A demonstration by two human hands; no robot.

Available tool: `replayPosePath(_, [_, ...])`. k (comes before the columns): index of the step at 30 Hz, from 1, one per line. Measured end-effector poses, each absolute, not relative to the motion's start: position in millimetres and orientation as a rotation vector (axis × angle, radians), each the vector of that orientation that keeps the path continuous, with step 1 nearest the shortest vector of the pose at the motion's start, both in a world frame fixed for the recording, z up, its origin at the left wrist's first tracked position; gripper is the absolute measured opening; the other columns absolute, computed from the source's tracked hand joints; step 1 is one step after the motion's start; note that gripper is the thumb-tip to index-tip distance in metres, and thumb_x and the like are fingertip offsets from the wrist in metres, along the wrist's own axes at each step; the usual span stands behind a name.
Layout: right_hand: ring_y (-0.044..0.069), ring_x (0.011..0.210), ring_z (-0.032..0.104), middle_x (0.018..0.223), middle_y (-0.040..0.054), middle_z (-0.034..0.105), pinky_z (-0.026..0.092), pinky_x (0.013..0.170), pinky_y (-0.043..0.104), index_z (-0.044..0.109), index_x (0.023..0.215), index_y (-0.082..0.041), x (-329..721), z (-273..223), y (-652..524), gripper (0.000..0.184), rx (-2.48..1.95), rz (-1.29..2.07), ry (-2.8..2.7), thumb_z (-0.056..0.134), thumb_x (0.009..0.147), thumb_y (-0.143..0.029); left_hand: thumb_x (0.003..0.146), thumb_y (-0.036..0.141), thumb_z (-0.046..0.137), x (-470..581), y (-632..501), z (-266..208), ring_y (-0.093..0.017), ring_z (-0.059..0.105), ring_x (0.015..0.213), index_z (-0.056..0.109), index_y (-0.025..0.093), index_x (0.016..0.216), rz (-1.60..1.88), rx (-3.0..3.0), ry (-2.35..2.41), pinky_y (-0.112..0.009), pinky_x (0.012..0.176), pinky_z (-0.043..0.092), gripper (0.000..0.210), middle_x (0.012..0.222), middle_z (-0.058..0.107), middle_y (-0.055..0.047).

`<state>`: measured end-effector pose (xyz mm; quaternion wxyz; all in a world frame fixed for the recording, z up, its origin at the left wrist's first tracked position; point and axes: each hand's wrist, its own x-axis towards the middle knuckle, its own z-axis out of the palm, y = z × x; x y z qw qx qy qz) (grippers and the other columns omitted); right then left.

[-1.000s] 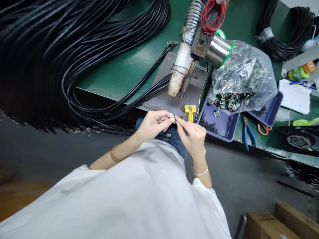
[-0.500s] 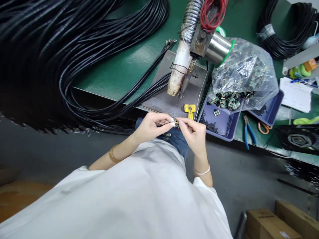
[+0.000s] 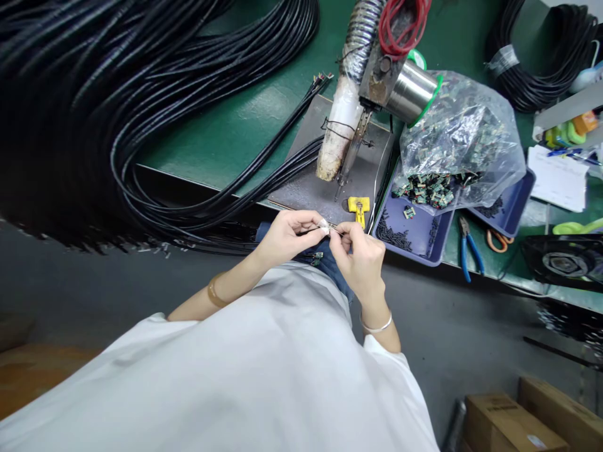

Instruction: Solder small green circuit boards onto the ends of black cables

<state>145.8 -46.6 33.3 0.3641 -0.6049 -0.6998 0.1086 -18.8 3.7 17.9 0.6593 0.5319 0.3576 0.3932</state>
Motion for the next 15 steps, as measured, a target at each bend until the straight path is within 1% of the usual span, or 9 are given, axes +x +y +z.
replayPosePath(2, [0.006,0.044,0.044,0.055,-0.0083,0.047,0.033,0.045,0.021,0.061,0.083,-0.022,144.3,35.1,-47.0,0.010,-1.530,0.212,-1.614,0.066,0.090,-0.029,0.081,0.027,0.067,-17.7,4.4,17.8,-0.007,0.053,0.063,0.066,0.013,0.075,0.937,1.164,0.829,-0.019,0.063,0.044,0.015,0.071,0.062,0.000])
replayPosePath(3, [0.006,0.043,0.043,0.055,-0.0082,0.047,0.033,0.043,0.022,0.062,0.086,-0.023,144.0,36.8,-47.2,0.010,-1.482,0.188,-1.491,0.064,0.090,-0.032,0.081,0.028,0.067,-17.4,5.1,17.8,-0.008,0.055,0.065,0.066,0.013,0.075,0.955,1.148,0.843,-0.019,0.065,0.046,0.015,0.072,0.064,-0.001])
replayPosePath(5, [0.007,0.040,0.043,0.056,-0.0081,0.049,0.033,0.041,0.022,0.060,0.100,-0.025,144.1,41.0,-47.2,0.011,-1.362,0.180,-1.273,0.058,0.093,-0.034,0.080,0.029,0.068,-17.3,7.1,17.5,-0.009,0.057,0.065,0.067,0.014,0.075,0.976,1.131,0.865,-0.020,0.066,0.047,0.016,0.074,0.066,-0.002])
replayPosePath(7, [0.008,0.040,0.049,0.066,-0.0061,0.061,0.038,0.040,0.022,0.053,0.114,-0.026,144.3,44.4,-46.9,0.017,-1.312,0.194,-1.156,0.051,0.097,-0.031,0.080,0.030,0.068,-17.7,9.1,17.0,-0.009,0.058,0.066,0.068,0.014,0.076,0.982,1.132,0.874,-0.020,0.066,0.048,0.017,0.074,0.067,-0.002])
replayPosePath(8, [0.009,0.043,0.055,0.075,-0.0039,0.068,0.044,0.043,0.023,0.050,0.117,-0.027,144.1,45.1,-46.8,0.019,-1.328,0.206,-1.141,0.050,0.098,-0.029,0.081,0.031,0.069,-17.8,10.0,16.8,-0.009,0.058,0.066,0.068,0.014,0.076,0.983,1.133,0.874,-0.020,0.066,0.048,0.018,0.074,0.067,-0.002])
replayPosePath(10, [0.012,0.059,0.070,0.093,0.0011,0.075,0.057,0.056,0.027,0.051,0.115,-0.026,143.1,43.5,-46.4,0.016,-1.421,0.256,-1.171,0.052,0.099,-0.027,0.081,0.032,0.069,-17.7,11.4,16.5,-0.009,0.059,0.066,0.068,0.014,0.077,0.986,1.134,0.871,-0.020,0.067,0.048,0.019,0.075,0.067,-0.002])
replayPosePath(11, [0.014,0.067,0.074,0.097,0.0025,0.076,0.061,0.065,0.029,0.054,0.110,-0.024,142.2,41.2,-46.2,0.013,-1.462,0.289,-1.198,0.054,0.098,-0.027,0.081,0.032,0.069,-17.4,11.9,16.5,-0.009,0.059,0.066,0.069,0.014,0.077,0.989,1.135,0.869,-0.019,0.067,0.048,0.019,0.074,0.067,-0.001])
replayPosePath(13, [0.016,0.075,0.077,0.102,0.0047,0.077,0.063,0.074,0.031,0.058,0.098,-0.022,139.8,35.1,-45.0,0.008,-1.515,0.389,-1.258,0.061,0.095,-0.028,0.082,0.031,0.069,-16.5,12.9,16.6,-0.009,0.059,0.066,0.068,0.014,0.078,0.994,1.140,0.855,-0.019,0.067,0.049,0.018,0.074,0.067,-0.001])
replayPosePath(15, [0.015,0.076,0.077,0.111,0.0075,0.076,0.064,0.075,0.030,0.058,0.090,-0.020,137.2,28.9,-42.8,0.011,-1.531,0.512,-1.295,0.065,0.092,-0.029,0.083,0.030,0.069,-15.6,14.6,16.3,-0.009,0.061,0.068,0.068,0.013,0.078,0.991,1.144,0.834,-0.019,0.068,0.050,0.017,0.075,0.068,-0.001])
